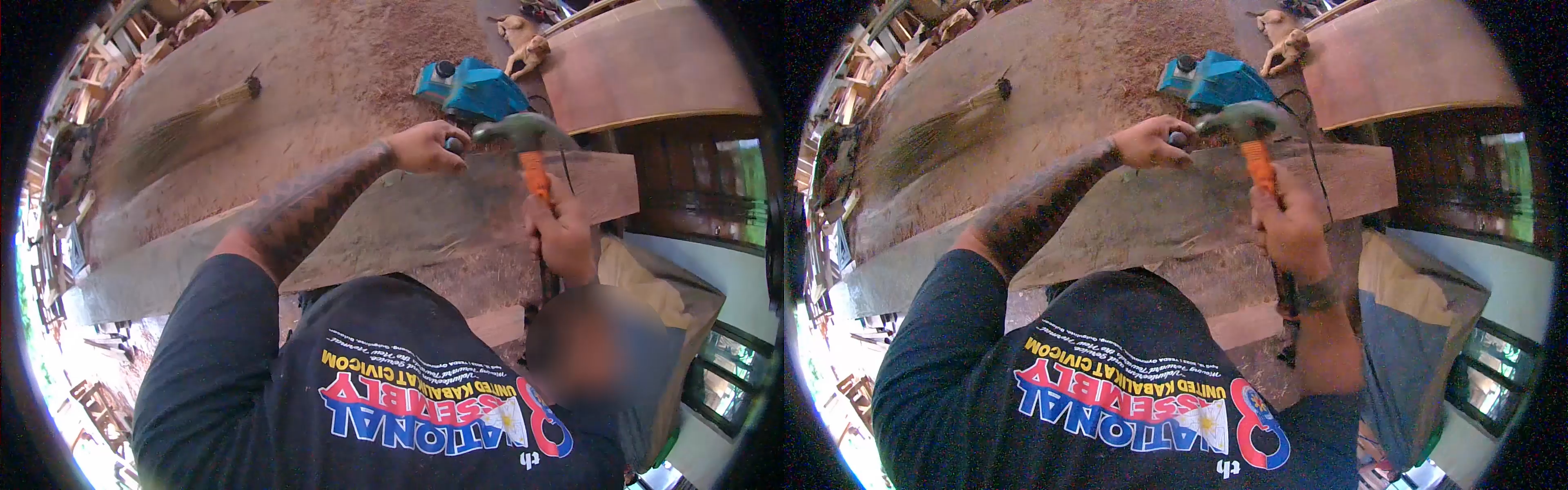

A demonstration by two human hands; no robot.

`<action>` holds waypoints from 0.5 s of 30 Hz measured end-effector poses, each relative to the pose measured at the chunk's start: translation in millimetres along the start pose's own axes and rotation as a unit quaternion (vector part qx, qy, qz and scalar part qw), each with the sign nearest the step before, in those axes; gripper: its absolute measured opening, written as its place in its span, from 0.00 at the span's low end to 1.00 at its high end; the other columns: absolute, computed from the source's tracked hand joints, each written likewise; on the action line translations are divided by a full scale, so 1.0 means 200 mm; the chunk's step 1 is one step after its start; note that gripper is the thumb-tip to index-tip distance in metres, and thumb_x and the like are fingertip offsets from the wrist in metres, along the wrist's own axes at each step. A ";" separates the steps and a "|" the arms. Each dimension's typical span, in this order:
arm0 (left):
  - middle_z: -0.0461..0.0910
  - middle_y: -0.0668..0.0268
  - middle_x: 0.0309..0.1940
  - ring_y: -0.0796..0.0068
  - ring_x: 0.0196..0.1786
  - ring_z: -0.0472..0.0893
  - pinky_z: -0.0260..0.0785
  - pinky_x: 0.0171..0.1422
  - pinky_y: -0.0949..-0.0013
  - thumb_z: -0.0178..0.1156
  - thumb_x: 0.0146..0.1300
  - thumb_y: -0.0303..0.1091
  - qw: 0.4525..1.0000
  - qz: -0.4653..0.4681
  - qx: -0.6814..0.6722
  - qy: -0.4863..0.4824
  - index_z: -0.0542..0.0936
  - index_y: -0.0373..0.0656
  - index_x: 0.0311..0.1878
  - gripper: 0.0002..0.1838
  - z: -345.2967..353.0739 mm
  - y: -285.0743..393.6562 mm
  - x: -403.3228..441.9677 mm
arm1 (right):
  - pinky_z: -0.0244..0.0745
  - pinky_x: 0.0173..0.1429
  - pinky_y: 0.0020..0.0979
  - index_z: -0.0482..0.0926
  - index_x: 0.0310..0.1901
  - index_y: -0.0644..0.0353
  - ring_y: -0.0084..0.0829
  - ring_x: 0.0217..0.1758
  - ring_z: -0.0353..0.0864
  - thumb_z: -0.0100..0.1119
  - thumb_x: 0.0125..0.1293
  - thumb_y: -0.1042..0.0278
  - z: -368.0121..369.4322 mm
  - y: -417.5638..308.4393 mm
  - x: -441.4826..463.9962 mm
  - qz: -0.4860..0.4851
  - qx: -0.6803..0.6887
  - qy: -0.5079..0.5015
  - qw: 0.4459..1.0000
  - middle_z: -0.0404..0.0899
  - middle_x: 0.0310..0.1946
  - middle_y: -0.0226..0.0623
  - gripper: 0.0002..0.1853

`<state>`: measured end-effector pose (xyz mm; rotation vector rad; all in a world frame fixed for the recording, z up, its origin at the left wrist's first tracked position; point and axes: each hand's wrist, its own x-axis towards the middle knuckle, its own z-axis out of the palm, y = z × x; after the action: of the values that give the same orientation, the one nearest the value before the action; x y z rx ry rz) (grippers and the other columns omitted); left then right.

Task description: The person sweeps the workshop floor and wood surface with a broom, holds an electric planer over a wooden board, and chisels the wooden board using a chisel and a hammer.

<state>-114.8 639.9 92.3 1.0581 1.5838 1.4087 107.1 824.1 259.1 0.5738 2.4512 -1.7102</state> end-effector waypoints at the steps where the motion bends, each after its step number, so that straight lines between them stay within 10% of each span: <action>1: 0.78 0.73 0.33 0.80 0.34 0.75 0.68 0.35 0.67 0.78 0.66 0.41 1.000 -0.011 0.021 -0.006 0.81 0.40 0.47 0.18 -0.01 0.02 0.01 | 0.73 0.28 0.26 0.76 0.70 0.57 0.18 0.23 0.74 0.54 0.86 0.61 -0.01 0.01 -0.02 0.012 0.055 0.018 0.998 0.76 0.29 0.27 0.18; 15: 0.77 0.70 0.27 0.76 0.27 0.77 0.72 0.31 0.65 0.70 0.67 0.41 0.989 -0.132 0.061 -0.033 0.77 0.44 0.42 0.14 0.09 -0.11 0.24 | 0.71 0.23 0.26 0.77 0.62 0.55 0.18 0.21 0.72 0.55 0.86 0.58 0.01 0.32 -0.05 0.073 0.144 0.121 0.979 0.75 0.27 0.25 0.13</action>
<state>-117.2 689.5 67.9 0.9150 1.7086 1.1006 138.6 838.8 204.6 1.0219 2.2466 -2.0551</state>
